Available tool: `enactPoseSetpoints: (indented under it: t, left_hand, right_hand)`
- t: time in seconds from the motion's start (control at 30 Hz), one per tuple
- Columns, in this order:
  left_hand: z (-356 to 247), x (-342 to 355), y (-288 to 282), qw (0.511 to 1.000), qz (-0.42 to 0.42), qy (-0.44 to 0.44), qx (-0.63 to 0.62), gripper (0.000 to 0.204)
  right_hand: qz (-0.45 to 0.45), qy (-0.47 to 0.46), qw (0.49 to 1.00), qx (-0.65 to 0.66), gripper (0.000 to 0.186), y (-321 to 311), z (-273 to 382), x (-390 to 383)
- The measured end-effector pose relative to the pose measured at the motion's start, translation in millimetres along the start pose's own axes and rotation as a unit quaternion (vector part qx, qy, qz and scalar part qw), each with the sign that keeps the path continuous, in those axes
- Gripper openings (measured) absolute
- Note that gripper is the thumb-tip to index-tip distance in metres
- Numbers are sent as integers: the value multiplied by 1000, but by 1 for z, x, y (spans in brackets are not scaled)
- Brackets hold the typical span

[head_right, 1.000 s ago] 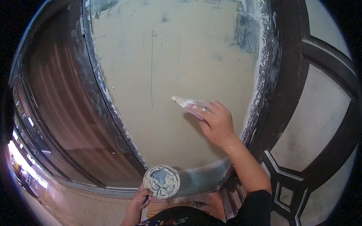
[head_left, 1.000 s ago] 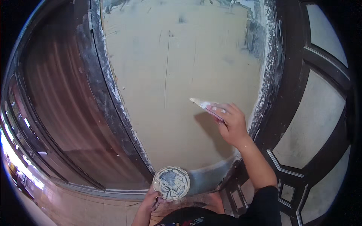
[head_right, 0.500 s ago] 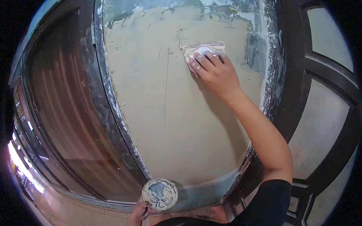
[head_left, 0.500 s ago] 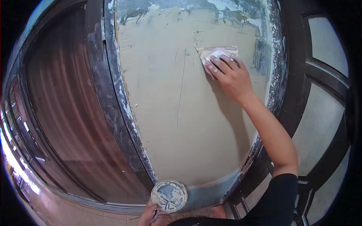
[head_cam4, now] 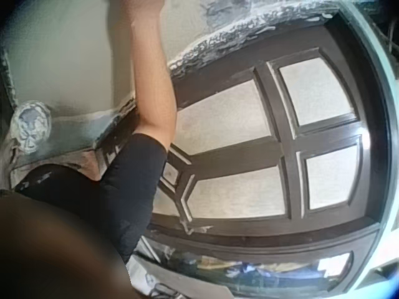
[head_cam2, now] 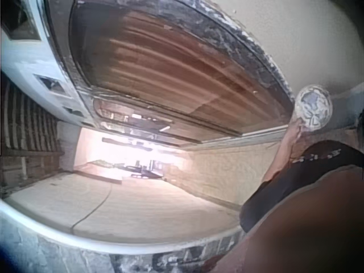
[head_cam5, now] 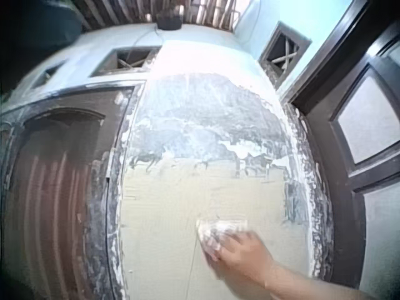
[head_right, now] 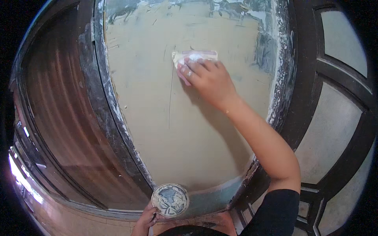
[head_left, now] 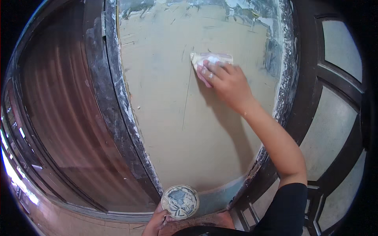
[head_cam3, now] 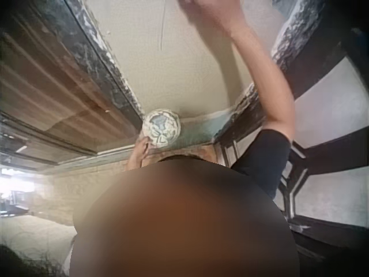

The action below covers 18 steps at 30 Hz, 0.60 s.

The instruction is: The person applies wall compound from a plastic container to a surface using a putty knife.

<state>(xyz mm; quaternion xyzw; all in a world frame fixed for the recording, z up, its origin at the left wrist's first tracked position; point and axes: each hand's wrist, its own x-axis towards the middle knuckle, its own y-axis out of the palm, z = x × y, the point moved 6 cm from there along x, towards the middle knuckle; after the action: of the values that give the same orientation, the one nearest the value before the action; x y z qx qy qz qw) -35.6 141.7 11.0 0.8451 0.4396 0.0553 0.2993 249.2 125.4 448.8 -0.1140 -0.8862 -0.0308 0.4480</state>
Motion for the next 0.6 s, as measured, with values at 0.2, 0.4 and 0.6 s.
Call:
enactPoseSetpoints:
  t: [0.2, 0.4, 0.6]
  left_hand:
    - [19, 2, -35, 999, 4, -41, 13, 68]
    - [8, -3, -12, 995, -22, -44, 82, 69]
    - [17, -5, -27, 1000, 9, -26, 11, 76]
  right_hand:
    - [-40, -59, 995, 67, 34, -26, 29, 9]
    - [-94, 17, 995, 11, 38, -8, -30, 30]
    - [12, -26, 998, 47, 37, 9, 36, -32]
